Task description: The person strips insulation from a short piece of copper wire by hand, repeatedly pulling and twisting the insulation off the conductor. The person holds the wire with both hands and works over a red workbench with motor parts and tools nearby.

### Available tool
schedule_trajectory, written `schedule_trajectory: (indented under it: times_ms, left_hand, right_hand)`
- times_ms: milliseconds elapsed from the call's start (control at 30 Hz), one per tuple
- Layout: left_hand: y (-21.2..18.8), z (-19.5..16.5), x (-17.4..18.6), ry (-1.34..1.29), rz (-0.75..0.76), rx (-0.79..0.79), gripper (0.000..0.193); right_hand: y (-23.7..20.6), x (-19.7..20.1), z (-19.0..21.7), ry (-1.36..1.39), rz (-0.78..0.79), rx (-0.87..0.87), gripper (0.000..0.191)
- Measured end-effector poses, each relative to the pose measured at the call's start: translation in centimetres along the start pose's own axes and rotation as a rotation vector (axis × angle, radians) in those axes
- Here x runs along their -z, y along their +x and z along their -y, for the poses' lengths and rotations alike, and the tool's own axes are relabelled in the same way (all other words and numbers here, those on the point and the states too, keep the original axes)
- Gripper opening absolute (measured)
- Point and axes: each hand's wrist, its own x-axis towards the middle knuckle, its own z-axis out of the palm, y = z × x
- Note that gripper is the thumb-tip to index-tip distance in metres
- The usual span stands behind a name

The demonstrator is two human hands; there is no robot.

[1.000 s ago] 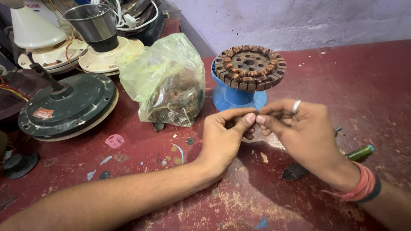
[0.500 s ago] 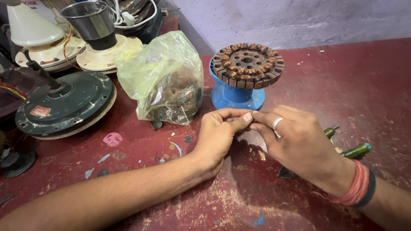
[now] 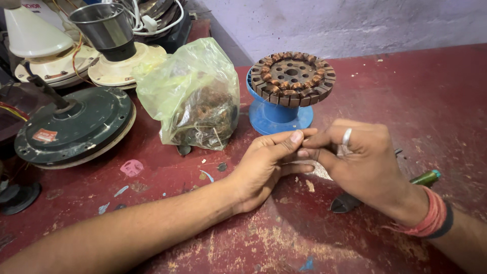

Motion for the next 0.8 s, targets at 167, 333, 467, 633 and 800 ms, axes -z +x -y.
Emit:
schedule_trajectory:
  times_ms: [167, 333, 467, 633, 800]
  left_hand:
    - [0.2, 0.1, 0.5, -0.012, 0.005, 0.001, 0.041]
    - [0.6, 1.3, 0.3, 0.017, -0.106, -0.086, 0.032]
    - [0.8, 1.6, 0.0, 0.01, -0.2, -0.178, 0.023]
    - [0.8, 1.4, 0.0, 0.001, -0.276, -0.191, 0.019]
    - [0.6, 1.1, 0.1, 0.024, -0.259, -0.167, 0.018]
  right_hand:
    - [0.3, 0.2, -0.1, -0.199, -0.047, 0.15, 0.016]
    - [1.0, 0.1, 0.3, -0.077, 0.041, -0.021, 0.015]
    - [1.0, 0.0, 1.4, -0.092, 0.035, -0.036, 0.031]
    - [0.8, -0.1, 2.0, -0.119, 0.011, -0.035, 0.026]
    - [0.9, 0.1, 1.5, -0.12, 0.014, -0.05, 0.014]
